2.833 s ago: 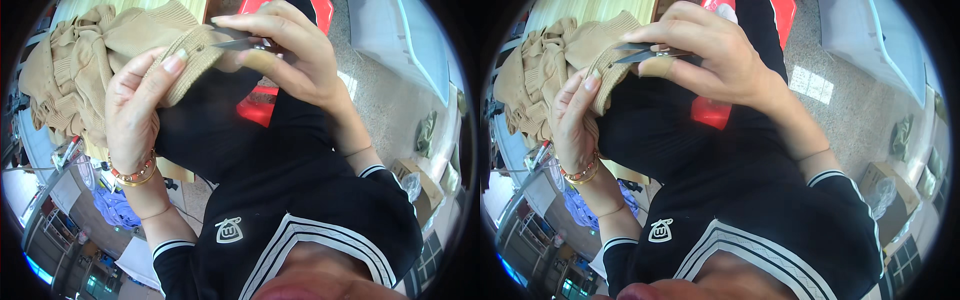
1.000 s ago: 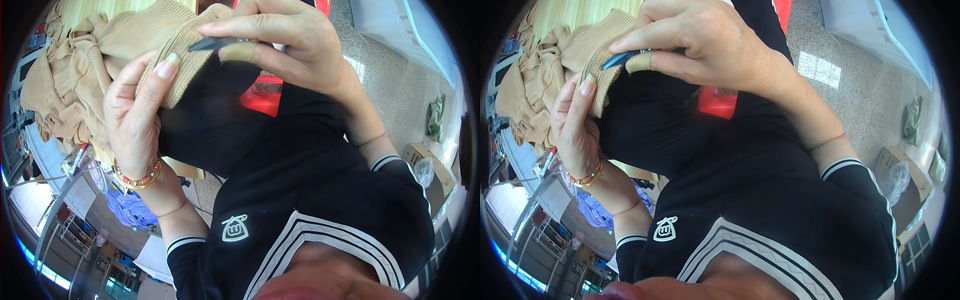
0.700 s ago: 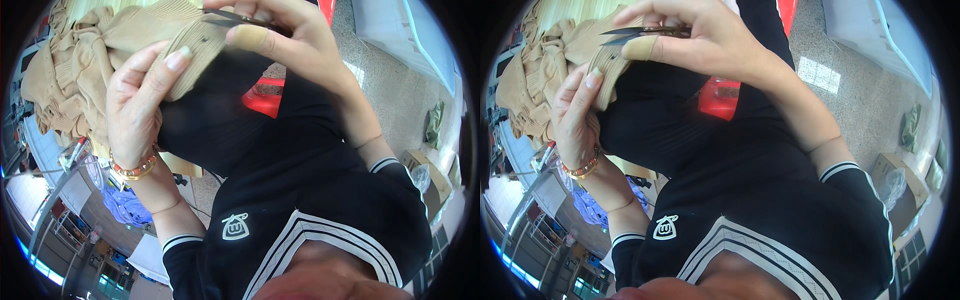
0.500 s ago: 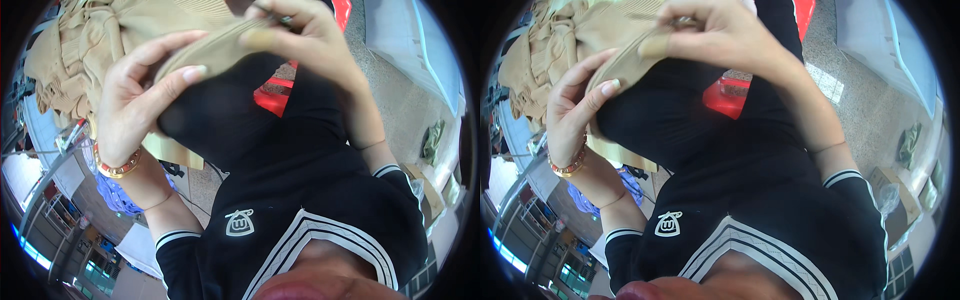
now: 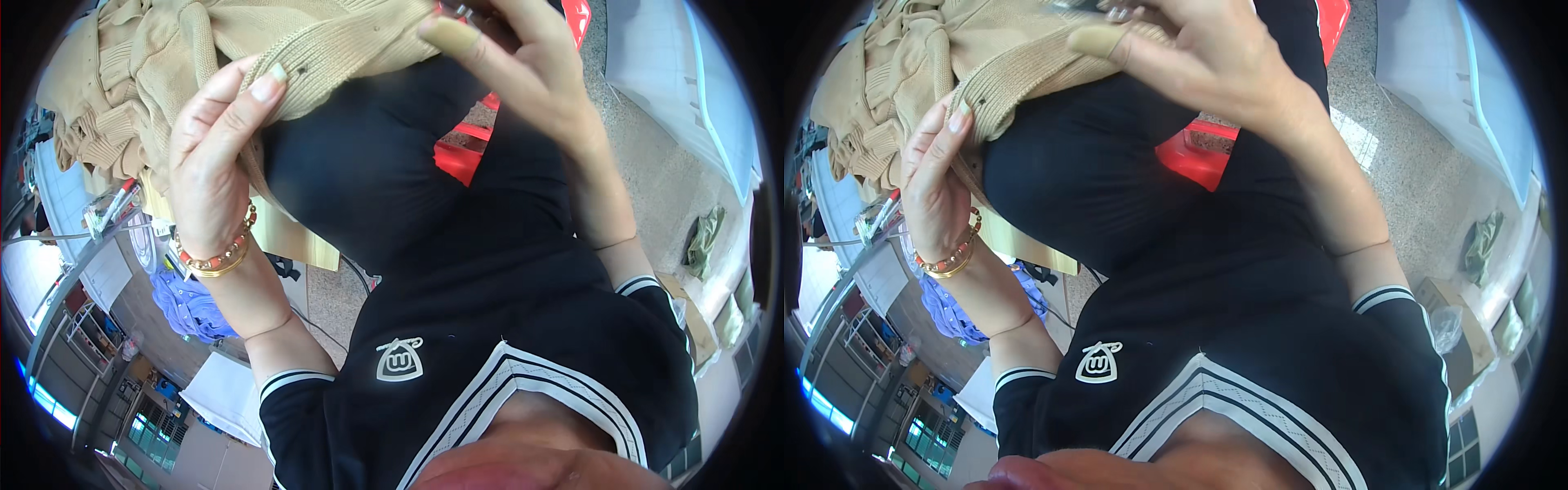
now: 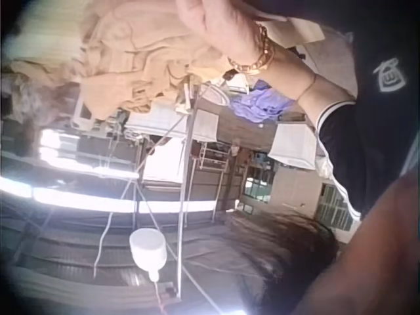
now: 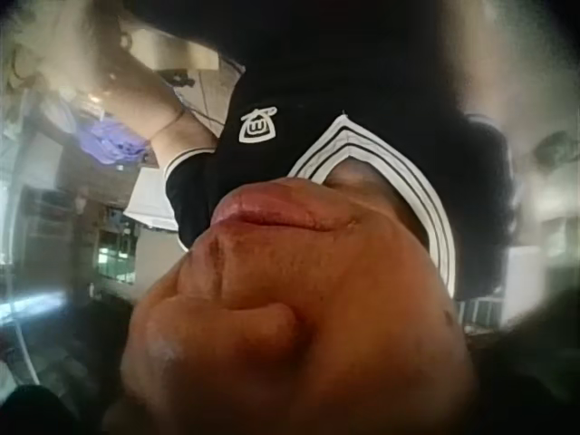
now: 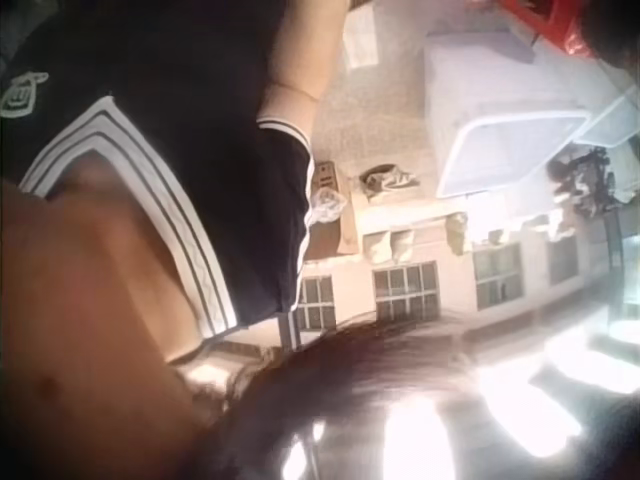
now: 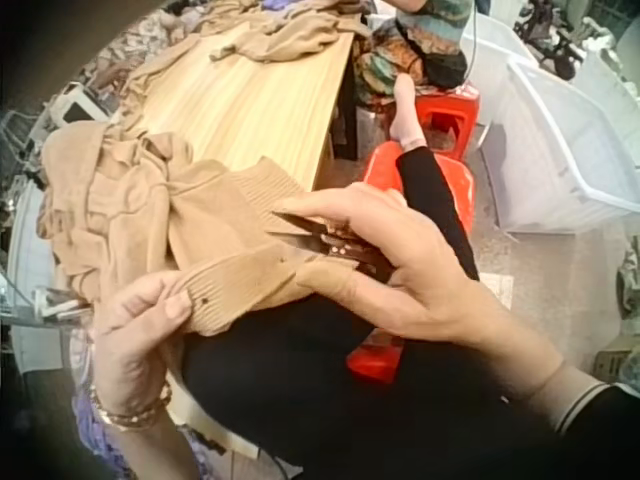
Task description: Trimming excess threads from a knitted garment using thread nippers.
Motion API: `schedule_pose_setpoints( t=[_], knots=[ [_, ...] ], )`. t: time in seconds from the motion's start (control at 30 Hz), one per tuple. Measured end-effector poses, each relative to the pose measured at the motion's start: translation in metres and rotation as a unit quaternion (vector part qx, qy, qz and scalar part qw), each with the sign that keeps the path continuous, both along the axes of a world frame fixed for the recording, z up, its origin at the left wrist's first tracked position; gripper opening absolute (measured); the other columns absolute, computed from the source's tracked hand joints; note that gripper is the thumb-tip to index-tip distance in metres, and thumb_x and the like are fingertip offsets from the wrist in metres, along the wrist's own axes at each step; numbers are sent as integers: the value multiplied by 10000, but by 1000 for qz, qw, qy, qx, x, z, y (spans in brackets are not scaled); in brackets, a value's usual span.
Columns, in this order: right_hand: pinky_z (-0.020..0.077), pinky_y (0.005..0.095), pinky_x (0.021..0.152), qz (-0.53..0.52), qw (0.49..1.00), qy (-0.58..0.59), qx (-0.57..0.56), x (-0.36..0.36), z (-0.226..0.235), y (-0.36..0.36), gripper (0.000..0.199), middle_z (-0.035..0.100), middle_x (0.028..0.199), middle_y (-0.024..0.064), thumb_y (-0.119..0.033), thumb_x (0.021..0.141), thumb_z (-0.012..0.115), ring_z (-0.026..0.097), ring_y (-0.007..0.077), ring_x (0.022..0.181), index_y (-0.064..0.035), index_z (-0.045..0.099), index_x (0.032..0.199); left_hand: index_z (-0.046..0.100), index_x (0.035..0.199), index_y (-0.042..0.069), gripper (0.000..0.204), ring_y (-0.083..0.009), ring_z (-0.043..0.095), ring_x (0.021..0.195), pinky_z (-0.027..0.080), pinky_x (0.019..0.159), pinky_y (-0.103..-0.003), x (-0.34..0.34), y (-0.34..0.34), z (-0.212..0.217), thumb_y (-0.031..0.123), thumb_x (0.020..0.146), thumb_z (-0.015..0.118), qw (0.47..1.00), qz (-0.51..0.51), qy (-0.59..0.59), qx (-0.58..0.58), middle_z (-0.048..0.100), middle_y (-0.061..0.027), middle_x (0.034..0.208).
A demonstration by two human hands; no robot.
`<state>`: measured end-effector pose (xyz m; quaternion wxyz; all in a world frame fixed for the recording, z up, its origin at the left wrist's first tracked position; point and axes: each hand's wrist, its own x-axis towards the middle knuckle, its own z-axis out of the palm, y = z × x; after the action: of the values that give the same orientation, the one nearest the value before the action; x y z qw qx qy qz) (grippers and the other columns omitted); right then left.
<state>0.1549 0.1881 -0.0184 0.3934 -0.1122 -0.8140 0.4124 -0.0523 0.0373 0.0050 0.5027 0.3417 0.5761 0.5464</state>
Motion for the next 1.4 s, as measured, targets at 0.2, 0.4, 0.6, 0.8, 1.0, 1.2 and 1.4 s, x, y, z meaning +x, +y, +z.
schedule_pose_setpoints(
  t=[0.2, 0.4, 0.6, 0.8, 1.0, 1.2, 1.4],
  knots=[
    [390, 264, 615, 85, 994, 41, -48, -13, -18, -7, 444, 561, 819, 62, -99, 774, 745, 529, 168, 716, -30, 609, 1191, 579, 1164, -80, 295, -109, 616, 952, 451, 887, -220, 9, -2, -6, 75, 913, 583, 998, 37, -35, 48, 665, -96, 1033],
    [277, 293, 589, -79, 900, 85, 419, -22, -25, -1, 427, 488, 738, 14, -175, 760, 748, 512, 143, 673, -93, 643, 1166, 587, 1155, -79, 285, -112, 618, 948, 452, 874, -212, 12, -1, -6, 60, 906, 588, 998, 41, -36, 40, 666, -95, 1027],
    [312, 284, 571, -86, 892, 101, 432, -25, -24, -3, 379, 492, 723, 11, -149, 750, 748, 513, 144, 636, -81, 669, 1114, 589, 1150, -82, 289, -112, 618, 938, 451, 866, -209, 14, 0, -5, 69, 904, 594, 997, 41, -35, 54, 668, -96, 1022],
    [397, 247, 545, -14, 994, -11, 109, -14, -1, -22, 332, 533, 735, 25, -71, 745, 729, 551, 150, 658, -58, 686, 1074, 593, 1145, -85, 288, -111, 616, 933, 449, 866, -213, 13, -1, -7, 77, 907, 595, 997, 43, -28, 58, 668, -99, 1021],
    [429, 235, 606, 83, 990, 67, -98, -24, -13, -19, 325, 584, 788, 54, -53, 820, 700, 549, 119, 680, -12, 649, 1139, 594, 1152, -68, 287, -106, 619, 926, 460, 845, -217, 15, 2, -4, 101, 920, 590, 998, 47, -45, 17, 669, -87, 1022],
    [379, 178, 592, 176, 920, -98, -337, -32, -15, -11, 303, 580, 811, -47, -126, 826, 740, 475, 12, 701, 12, 633, 1074, 593, 1154, -46, 275, -81, 602, 919, 465, 827, -206, 10, -1, 4, 81, 912, 605, 997, 9, 80, -21, 661, -59, 1008],
    [352, 160, 568, 99, 930, -72, -347, -33, 8, -5, 216, 580, 775, -60, -76, 814, 739, 465, -2, 664, -2, 627, 983, 563, 1194, -49, 304, -69, 591, 926, 473, 817, -197, -7, -19, -14, 44, 906, 598, 989, 39, 144, 3, 645, -45, 1038]
  ],
)
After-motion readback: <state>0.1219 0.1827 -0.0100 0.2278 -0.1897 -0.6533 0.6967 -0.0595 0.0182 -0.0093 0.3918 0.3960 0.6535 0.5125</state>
